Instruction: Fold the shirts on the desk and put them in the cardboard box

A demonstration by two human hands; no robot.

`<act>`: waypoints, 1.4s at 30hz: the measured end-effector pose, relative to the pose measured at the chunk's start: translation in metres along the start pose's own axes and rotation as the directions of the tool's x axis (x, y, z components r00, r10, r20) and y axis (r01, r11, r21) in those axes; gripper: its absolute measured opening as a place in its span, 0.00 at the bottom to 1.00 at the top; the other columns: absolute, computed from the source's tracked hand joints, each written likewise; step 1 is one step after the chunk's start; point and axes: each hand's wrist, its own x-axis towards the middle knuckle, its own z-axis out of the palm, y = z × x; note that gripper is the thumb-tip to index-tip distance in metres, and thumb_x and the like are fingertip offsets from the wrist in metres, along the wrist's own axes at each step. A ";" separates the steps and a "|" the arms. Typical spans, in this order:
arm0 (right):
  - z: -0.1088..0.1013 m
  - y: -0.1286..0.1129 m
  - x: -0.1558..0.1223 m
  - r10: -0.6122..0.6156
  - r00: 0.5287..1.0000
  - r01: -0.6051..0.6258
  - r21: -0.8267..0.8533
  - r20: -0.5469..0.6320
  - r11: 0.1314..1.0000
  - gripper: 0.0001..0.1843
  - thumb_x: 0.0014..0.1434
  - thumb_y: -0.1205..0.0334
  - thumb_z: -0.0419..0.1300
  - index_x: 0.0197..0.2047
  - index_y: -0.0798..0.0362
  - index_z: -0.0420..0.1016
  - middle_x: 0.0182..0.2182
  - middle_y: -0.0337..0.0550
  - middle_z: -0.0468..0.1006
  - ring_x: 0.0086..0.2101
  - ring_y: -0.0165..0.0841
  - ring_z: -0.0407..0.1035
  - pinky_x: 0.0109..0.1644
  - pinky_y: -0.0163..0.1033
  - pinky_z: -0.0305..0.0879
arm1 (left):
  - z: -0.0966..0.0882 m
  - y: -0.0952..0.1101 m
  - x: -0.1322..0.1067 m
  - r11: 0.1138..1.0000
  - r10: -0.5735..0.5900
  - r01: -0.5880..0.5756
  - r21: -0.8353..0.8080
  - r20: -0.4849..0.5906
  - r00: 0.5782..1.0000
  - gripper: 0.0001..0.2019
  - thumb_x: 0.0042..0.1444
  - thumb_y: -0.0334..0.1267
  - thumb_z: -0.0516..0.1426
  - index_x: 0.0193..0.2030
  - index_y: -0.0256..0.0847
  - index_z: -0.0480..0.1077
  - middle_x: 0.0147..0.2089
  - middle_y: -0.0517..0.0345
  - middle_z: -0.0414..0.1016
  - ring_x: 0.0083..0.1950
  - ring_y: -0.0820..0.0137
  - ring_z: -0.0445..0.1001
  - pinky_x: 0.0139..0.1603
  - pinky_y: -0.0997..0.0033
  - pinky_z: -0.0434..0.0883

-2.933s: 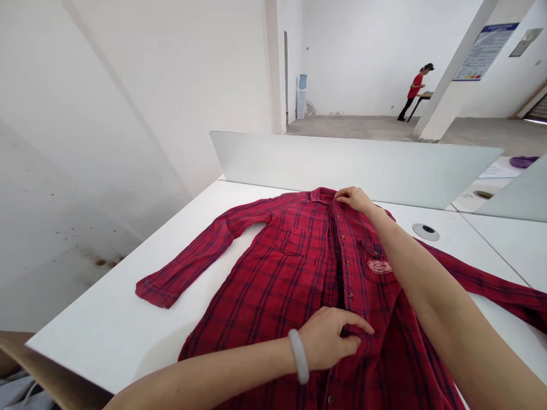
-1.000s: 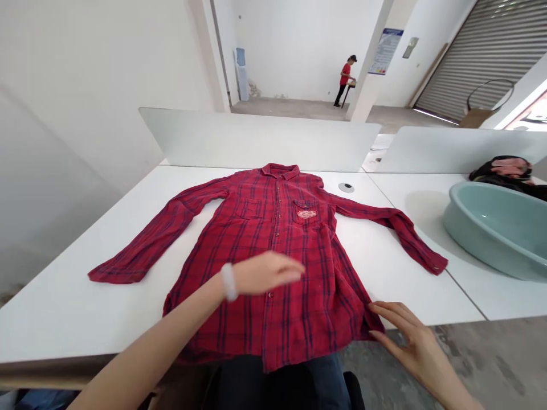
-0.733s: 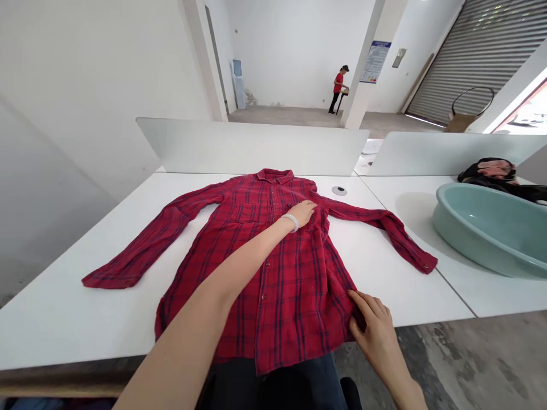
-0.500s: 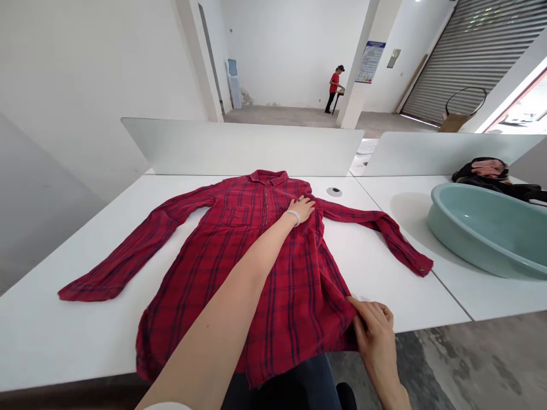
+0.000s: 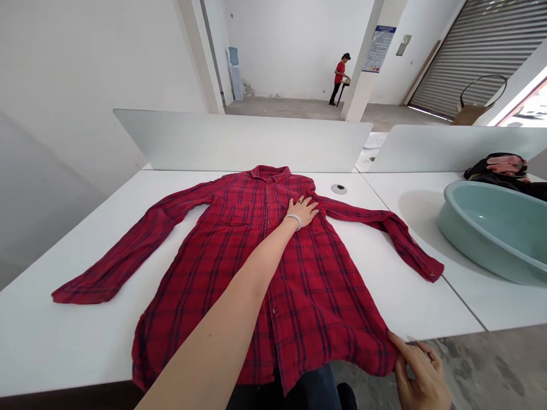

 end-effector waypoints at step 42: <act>0.000 -0.062 0.030 -0.132 0.984 0.094 0.282 0.121 0.955 0.09 0.61 0.63 0.55 0.44 0.50 0.73 0.44 0.46 0.77 0.43 0.40 0.71 0.49 0.50 0.63 | -0.066 0.064 -0.344 0.819 0.564 -0.574 -0.025 -0.154 0.811 0.09 0.62 0.28 0.51 0.36 0.43 0.71 0.44 0.56 0.75 0.51 0.69 0.68 0.58 0.63 0.62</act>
